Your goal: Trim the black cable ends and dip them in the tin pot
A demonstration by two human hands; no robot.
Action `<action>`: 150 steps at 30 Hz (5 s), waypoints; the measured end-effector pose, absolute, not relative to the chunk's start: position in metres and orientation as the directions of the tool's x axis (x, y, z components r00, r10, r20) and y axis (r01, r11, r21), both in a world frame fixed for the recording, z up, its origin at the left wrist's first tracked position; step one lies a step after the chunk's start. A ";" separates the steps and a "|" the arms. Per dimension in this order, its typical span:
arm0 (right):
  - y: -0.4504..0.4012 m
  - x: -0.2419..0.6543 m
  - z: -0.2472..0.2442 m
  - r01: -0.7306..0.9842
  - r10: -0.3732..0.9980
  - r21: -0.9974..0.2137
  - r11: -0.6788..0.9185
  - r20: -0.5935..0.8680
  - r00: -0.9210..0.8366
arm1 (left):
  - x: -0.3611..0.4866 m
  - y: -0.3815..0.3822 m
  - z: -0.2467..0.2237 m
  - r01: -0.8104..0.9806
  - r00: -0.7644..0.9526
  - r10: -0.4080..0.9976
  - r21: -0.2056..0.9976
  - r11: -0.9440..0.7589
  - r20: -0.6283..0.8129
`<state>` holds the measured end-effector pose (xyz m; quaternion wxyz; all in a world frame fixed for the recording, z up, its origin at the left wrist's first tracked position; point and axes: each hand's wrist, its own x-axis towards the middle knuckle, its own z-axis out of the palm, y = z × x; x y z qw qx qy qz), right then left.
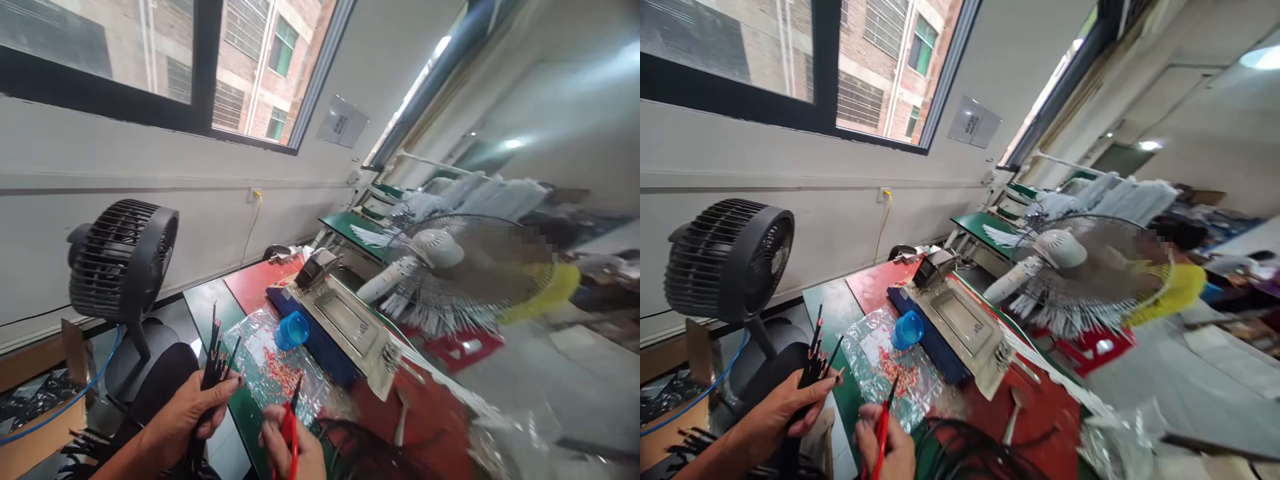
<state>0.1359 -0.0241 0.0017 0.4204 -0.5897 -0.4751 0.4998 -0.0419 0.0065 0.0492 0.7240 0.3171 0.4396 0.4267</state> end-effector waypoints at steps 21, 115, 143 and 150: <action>-0.002 0.155 0.013 0.357 0.976 -0.933 0.047 -0.033 -0.215 | -0.018 0.025 0.049 -0.233 0.154 0.914 0.886 0.402 -0.374; 0.003 0.120 0.027 -0.516 0.849 -0.682 -0.518 -0.482 -0.215 | -0.010 0.021 0.028 -0.277 0.447 0.854 0.866 0.416 -0.267; 0.001 0.116 0.021 -0.467 0.926 -0.803 -0.371 -0.357 -0.122 | -0.008 0.020 0.021 -0.287 0.478 0.853 0.881 0.377 -0.209; 0.001 0.122 0.024 -0.486 0.898 -0.758 -0.436 -0.401 -0.180 | -0.004 0.018 0.043 -0.349 0.573 0.806 0.845 0.406 -0.151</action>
